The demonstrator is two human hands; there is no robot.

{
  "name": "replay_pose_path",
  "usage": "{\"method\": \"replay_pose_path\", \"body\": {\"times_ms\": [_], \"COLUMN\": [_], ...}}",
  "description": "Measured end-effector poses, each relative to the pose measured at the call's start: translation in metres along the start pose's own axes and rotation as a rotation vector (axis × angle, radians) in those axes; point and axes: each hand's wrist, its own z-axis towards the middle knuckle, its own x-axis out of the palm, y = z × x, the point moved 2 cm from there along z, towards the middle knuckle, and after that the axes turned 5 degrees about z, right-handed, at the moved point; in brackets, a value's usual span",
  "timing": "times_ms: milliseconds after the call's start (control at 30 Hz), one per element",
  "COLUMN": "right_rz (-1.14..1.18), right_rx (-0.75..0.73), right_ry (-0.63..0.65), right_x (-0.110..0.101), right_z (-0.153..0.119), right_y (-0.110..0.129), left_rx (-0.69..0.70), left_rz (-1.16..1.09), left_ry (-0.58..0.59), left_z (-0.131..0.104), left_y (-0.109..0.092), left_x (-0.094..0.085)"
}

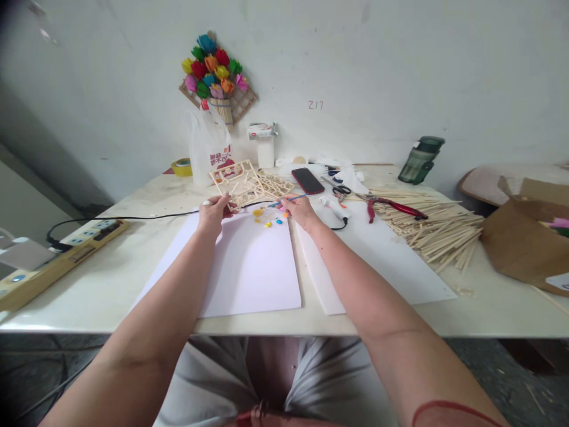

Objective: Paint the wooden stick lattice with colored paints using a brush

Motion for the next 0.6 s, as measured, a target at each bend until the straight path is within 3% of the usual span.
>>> {"method": "replay_pose_path", "body": {"times_ms": [233,600], "right_rz": [0.002,0.006], "right_rx": [0.055,0.040], "right_ry": [0.050,0.000], "right_x": [0.011,-0.006], "right_z": [-0.004,0.001], "right_y": [-0.004,-0.004], "left_rx": [0.009,-0.007], "left_rz": [0.014,0.000], "left_ry": [-0.003,-0.003], "left_z": [0.000,-0.001], "left_y": [0.000,-0.002], "left_x": [0.001,0.000]}}
